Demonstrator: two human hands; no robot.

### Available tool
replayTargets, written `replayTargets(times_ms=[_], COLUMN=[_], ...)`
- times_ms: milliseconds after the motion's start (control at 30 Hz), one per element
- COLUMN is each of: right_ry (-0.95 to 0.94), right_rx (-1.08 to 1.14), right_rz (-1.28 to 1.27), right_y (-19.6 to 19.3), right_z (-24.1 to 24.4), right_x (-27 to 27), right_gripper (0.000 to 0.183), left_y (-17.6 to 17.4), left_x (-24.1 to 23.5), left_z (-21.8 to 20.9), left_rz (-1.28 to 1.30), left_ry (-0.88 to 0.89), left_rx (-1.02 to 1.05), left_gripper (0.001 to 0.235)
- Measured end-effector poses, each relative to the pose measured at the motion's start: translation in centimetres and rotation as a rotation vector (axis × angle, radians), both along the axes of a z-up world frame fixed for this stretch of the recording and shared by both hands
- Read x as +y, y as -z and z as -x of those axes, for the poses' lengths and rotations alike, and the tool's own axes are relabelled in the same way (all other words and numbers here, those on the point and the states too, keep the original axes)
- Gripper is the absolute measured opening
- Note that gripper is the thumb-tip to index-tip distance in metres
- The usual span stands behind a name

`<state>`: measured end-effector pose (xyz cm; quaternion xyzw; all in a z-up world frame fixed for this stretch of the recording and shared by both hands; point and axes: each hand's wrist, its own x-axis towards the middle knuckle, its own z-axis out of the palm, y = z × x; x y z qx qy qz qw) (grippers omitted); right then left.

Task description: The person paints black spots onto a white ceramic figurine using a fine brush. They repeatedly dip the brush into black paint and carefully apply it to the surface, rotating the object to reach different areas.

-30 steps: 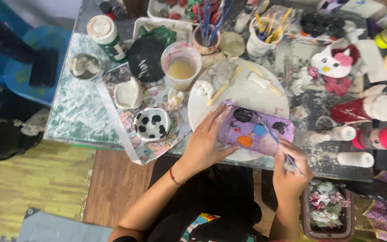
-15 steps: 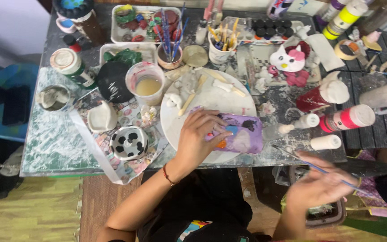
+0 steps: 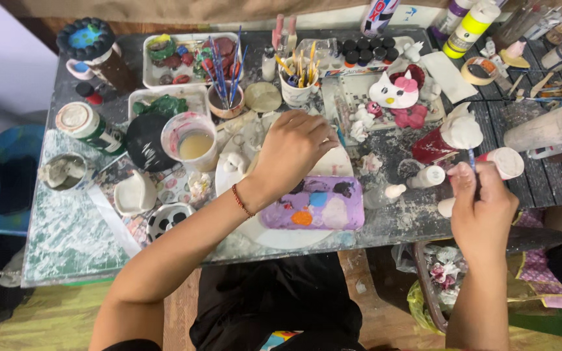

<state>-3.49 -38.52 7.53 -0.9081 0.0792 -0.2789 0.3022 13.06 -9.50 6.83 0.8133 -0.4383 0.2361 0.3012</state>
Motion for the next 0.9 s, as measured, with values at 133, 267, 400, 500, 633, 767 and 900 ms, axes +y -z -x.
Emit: replayTargets(times_ms=[133, 267, 400, 500, 633, 767, 900], right_ry=[-0.006, 0.021, 0.073, -0.02, -0.237, -0.39, -0.376], right_rx=[-0.02, 0.048, 0.183, 0.179, 0.161, -0.053, 0.034], right_rz=[0.025, -0.034, -0.135, -0.092, -0.022, 0.358, 0.232], right_y=[-0.2, 0.6, 1.2, 1.5, 2.4, 5.6, 9.9], right_z=[-0.3, 0.6, 0.5, -0.9, -9.5, -24.3, -35.8], right_x=[-1.3, -1.2, -0.7, -1.3, -2.9, -2.8, -3.7], right_gripper=[0.014, 0.012, 0.015, 0.014, 0.014, 0.009, 0.027], left_y=[1.1, 3.3, 4.7, 5.4, 5.5, 4.5, 4.9], left_x=[-1.0, -1.5, -2.3, -3.1, -5.5, -8.0, -9.7], left_z=[0.4, 1.2, 1.5, -0.2, -6.9, -15.5, -20.2], left_rz=[0.035, -0.001, -0.139, -0.225, -0.293, -0.295, -0.405], left_ry=[0.052, 0.123, 0.153, 0.111, -0.011, -0.162, -0.194], left_rx=[0.056, 0.136, 0.166, 0.066, -0.082, -0.174, 0.099], left_gripper=[0.014, 0.011, 0.007, 0.013, 0.029, 0.023, 0.029])
